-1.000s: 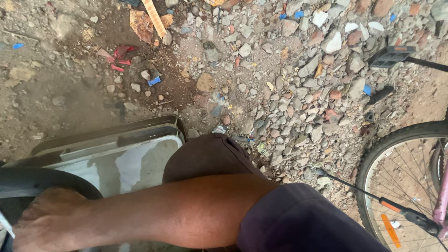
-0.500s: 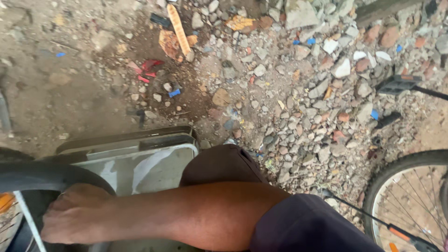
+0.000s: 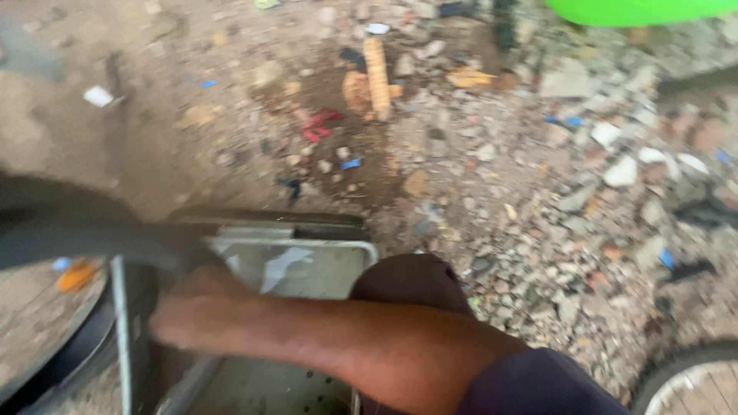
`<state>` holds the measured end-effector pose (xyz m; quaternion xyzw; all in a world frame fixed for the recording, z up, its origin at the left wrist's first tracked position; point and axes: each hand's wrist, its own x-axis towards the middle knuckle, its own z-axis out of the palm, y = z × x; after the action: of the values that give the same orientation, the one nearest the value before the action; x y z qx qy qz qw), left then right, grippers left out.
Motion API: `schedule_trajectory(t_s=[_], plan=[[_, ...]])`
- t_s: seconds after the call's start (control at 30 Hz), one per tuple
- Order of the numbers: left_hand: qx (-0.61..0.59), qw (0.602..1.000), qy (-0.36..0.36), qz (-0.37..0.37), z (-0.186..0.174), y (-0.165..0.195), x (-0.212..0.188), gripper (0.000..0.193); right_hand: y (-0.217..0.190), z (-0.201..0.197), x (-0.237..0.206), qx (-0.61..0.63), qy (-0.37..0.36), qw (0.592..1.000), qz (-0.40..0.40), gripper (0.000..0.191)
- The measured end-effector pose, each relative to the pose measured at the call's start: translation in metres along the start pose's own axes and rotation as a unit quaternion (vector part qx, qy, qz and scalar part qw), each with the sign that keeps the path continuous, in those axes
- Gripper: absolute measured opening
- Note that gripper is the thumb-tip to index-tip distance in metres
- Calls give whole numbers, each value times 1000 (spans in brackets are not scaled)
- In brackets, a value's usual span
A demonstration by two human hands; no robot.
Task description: The person submerges a bicycle inner tube into a rectangular container of water to locate leaks by watching for air bubbles. They repeatedly dip and lift sections of the tube, then use a small metal tool to probe the surface of the tube while it is wet.
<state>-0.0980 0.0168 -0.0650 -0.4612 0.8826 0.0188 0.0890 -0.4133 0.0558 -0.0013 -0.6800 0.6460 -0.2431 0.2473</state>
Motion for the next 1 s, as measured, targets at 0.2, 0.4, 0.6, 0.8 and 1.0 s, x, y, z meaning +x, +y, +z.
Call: schedule_trajectory(t_s=[0.2, 0.4, 0.6, 0.8, 1.0], plan=[[28, 998, -10, 47, -33, -27, -38, 65, -6, -42, 6, 20, -114, 993, -8, 18], [-8, 997, -36, 72, -56, -19, -27, 59, -18, -69, 9, -6, -159, 987, 25, 33], [-32, 997, -42, 53, -75, -13, -27, 66, -35, -78, 11, -22, -149, 989, 10, 40], [-24, 998, -46, 38, -77, -21, -36, 54, -52, -78, -2, -51, -200, 978, 11, 52], [-167, 981, -96, 27, -66, -44, -44, 46, -61, -72, -32, -135, -181, 974, 14, 57]])
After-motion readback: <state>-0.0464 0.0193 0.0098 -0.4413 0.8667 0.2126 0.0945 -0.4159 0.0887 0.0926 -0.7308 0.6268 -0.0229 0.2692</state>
